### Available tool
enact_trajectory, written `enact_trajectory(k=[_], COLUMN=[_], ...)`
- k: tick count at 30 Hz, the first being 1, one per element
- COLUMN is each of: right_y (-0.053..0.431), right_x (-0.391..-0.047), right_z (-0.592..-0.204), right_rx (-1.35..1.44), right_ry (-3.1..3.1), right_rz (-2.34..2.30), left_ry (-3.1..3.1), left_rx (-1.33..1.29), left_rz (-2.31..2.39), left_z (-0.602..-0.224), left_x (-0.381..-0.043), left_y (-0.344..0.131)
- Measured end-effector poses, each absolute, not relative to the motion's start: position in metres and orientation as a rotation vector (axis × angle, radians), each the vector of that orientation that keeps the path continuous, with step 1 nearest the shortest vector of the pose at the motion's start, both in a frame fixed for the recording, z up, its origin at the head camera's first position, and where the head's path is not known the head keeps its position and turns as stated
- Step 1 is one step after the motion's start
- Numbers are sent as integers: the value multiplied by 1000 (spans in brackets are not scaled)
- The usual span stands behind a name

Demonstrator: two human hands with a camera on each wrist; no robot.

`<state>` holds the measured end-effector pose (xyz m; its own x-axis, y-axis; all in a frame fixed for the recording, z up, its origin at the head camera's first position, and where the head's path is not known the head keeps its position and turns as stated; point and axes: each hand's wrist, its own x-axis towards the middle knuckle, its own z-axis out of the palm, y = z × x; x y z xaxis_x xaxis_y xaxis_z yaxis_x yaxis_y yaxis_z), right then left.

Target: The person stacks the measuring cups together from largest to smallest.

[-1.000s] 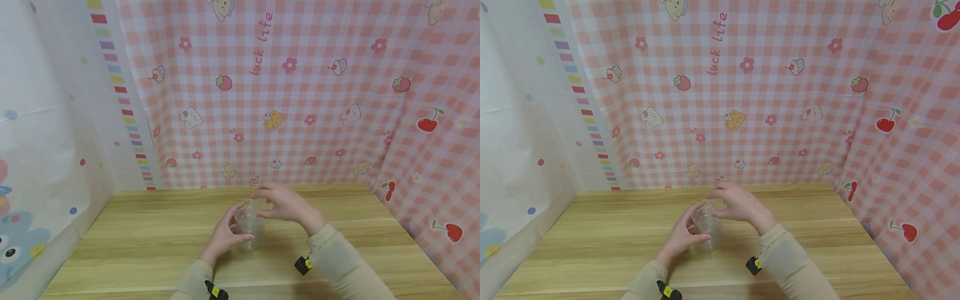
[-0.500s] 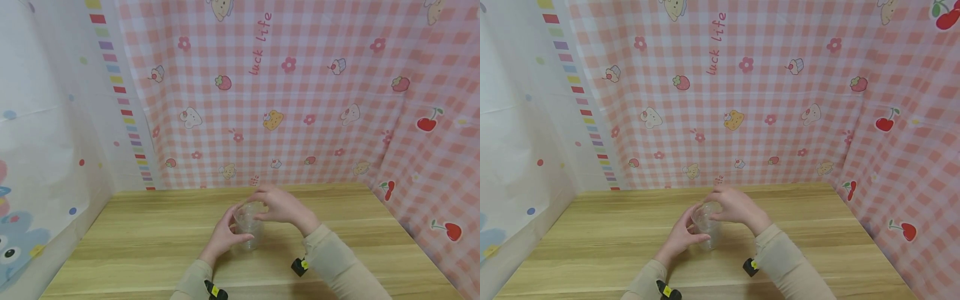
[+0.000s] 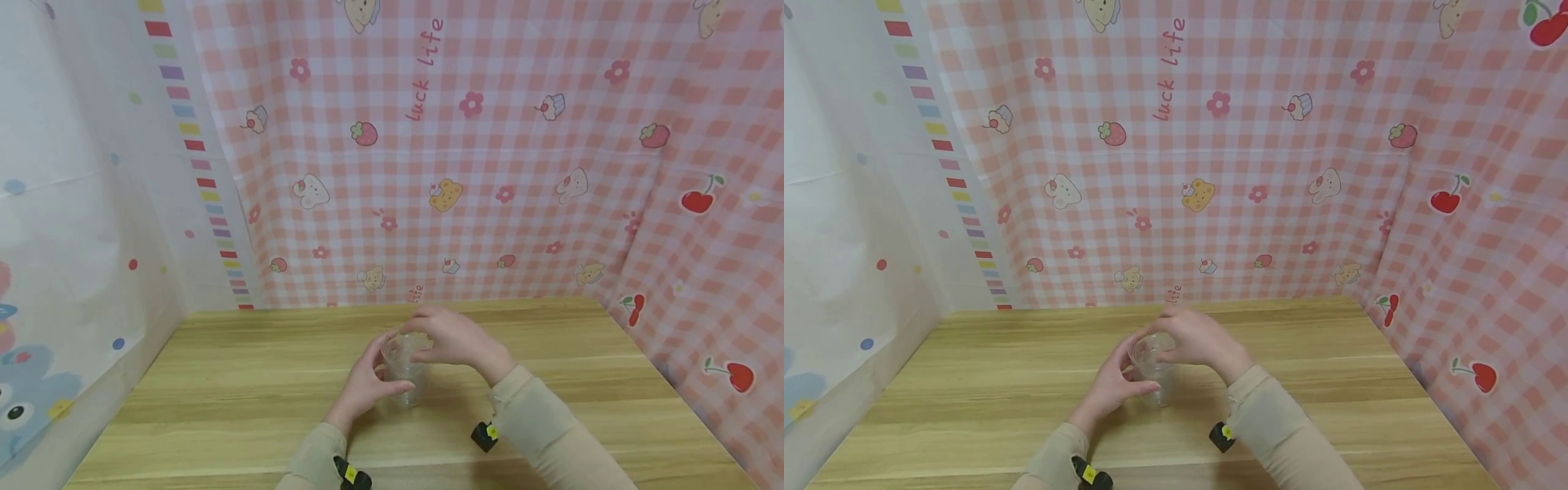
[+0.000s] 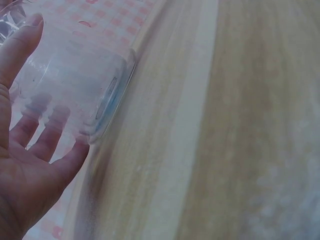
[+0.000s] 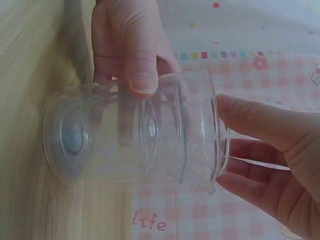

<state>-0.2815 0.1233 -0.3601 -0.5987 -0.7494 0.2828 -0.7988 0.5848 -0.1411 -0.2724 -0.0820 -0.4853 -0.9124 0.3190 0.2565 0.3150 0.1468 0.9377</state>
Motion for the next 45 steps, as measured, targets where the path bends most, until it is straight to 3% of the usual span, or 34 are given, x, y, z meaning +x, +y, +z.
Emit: enact_trajectory(k=[45], right_y=[103], right_x=[-286], right_z=[-363], right_rx=[1351], right_ry=[-2783], right_rz=[329], left_ry=[2342], left_rx=[685], left_rz=[1985], left_z=[-485], left_x=[-271], left_y=[-82])
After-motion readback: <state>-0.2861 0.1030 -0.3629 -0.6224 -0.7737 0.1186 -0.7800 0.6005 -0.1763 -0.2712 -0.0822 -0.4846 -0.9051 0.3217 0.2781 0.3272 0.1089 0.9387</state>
